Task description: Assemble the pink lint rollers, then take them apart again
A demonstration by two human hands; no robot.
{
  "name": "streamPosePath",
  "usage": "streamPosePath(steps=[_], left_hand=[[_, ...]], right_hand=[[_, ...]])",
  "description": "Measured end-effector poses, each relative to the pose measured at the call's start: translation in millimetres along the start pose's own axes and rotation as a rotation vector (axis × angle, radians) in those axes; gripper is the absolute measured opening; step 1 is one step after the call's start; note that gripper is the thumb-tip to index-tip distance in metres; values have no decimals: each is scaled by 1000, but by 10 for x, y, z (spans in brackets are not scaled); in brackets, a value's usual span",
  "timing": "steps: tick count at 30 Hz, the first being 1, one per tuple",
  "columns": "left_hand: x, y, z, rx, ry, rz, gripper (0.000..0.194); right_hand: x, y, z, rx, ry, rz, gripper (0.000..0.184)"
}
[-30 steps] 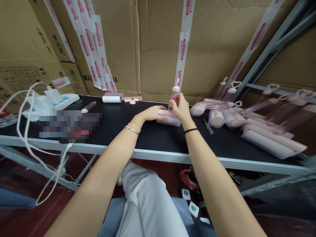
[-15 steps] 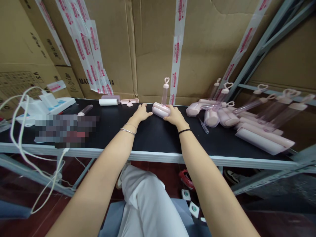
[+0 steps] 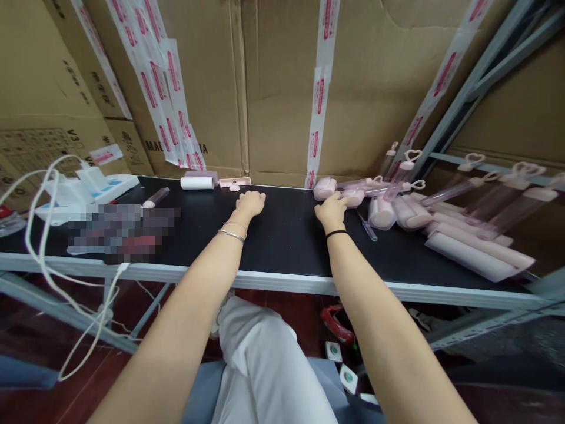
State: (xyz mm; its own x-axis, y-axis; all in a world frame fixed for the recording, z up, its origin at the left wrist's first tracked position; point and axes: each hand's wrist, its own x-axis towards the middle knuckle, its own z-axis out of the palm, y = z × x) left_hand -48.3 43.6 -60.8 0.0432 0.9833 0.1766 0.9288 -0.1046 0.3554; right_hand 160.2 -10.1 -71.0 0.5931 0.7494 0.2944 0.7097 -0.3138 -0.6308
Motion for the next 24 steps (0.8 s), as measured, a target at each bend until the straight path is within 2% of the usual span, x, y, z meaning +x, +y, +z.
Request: streamPosePath(steps=[3,6,9,11,13,16,19,24], left_hand=[[-3,-47,-36,27,35,-107,48],[58,-188,-113,58,53,-178,49],[178,-471,-299,112,68,-242,51],[263,-717,-471,224,112,-272,54],[337,-954,-636,289,151,-230,62],[415,-1189,-787,335,122,-174,77],[458,-1243,-813,404,90,-125,83],[474,-1137,-775,514,106,-112,54]], right_hand=[[9,-4,13,-25,-23,-17,54],[19,-22,23,-53,-61,-29,52],[11,-59,20,-78,-68,-51,52],[-4,-87,9,-89,-65,-79,49],[-19,-113,-6,-96,-74,-100,46],[-23,-138,-15,-94,-103,-112,45],[-8,-138,-2,-90,-107,-129,45],[4,-116,23,-100,-102,-136,42]])
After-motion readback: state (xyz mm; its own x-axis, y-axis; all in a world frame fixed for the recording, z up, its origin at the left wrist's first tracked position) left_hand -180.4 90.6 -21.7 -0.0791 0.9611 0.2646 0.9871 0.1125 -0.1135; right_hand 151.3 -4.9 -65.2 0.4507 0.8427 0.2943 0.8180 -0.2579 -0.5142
